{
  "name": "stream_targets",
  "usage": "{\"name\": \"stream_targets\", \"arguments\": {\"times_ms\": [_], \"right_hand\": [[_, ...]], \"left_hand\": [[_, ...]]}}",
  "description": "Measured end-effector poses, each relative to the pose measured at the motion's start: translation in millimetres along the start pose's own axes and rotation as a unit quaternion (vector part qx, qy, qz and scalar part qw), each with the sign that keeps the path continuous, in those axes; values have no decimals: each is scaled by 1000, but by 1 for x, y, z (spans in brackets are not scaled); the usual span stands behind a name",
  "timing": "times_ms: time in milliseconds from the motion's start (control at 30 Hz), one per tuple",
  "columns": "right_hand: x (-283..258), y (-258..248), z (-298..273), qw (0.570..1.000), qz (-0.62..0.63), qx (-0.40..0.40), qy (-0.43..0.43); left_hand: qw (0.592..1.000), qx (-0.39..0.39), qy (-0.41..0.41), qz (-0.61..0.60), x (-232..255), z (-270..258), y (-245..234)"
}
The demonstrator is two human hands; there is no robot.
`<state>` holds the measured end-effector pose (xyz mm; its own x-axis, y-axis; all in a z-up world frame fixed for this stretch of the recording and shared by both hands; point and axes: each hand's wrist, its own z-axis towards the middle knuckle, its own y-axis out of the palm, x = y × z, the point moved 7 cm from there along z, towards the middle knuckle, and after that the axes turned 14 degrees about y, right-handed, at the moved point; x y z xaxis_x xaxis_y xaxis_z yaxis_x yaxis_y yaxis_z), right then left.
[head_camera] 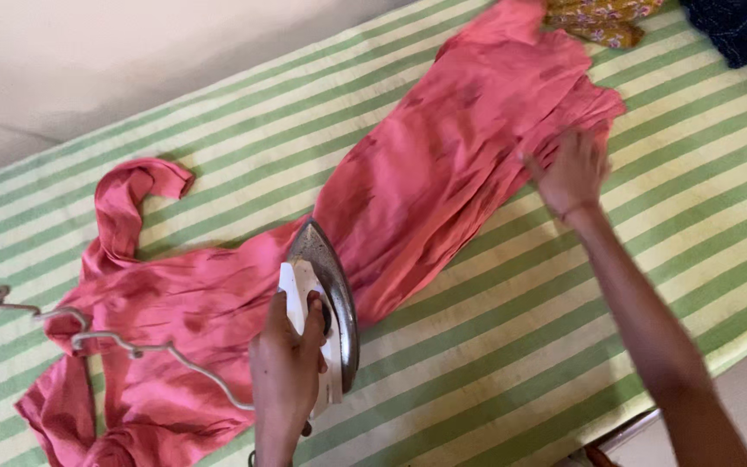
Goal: The person irons a pink garment on a striped surface using an iron, smoothing out the fabric by hand as they move the iron across the item.
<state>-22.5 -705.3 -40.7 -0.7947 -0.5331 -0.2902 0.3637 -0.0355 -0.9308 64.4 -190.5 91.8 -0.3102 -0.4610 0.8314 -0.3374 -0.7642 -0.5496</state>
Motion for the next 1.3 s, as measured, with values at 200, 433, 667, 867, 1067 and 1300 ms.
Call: {"name": "stream_targets", "arguments": {"times_ms": [200, 433, 667, 867, 1067, 1300], "right_hand": [[13, 80, -26, 988, -3, -70, 134], [139, -4, -136, 942, -208, -47, 257], [-30, -74, -97, 983, 100, 90, -123], [-166, 25, 57, 996, 60, -43, -41], [-142, 37, 128, 969, 206, 107, -86], [-93, 93, 153, 983, 82, 121, -113]], "left_hand": [[999, -13, 13, 51, 6, 7, 13], [999, -39, -1, 25, 6, 1, 13], [999, -22, -17, 29, -4, -2, 0], [999, 3, -39, 18, -14, -6, -18], [998, 24, -49, 12, -23, -2, -27], [997, 41, -49, 41, -37, -1, -34]]}}
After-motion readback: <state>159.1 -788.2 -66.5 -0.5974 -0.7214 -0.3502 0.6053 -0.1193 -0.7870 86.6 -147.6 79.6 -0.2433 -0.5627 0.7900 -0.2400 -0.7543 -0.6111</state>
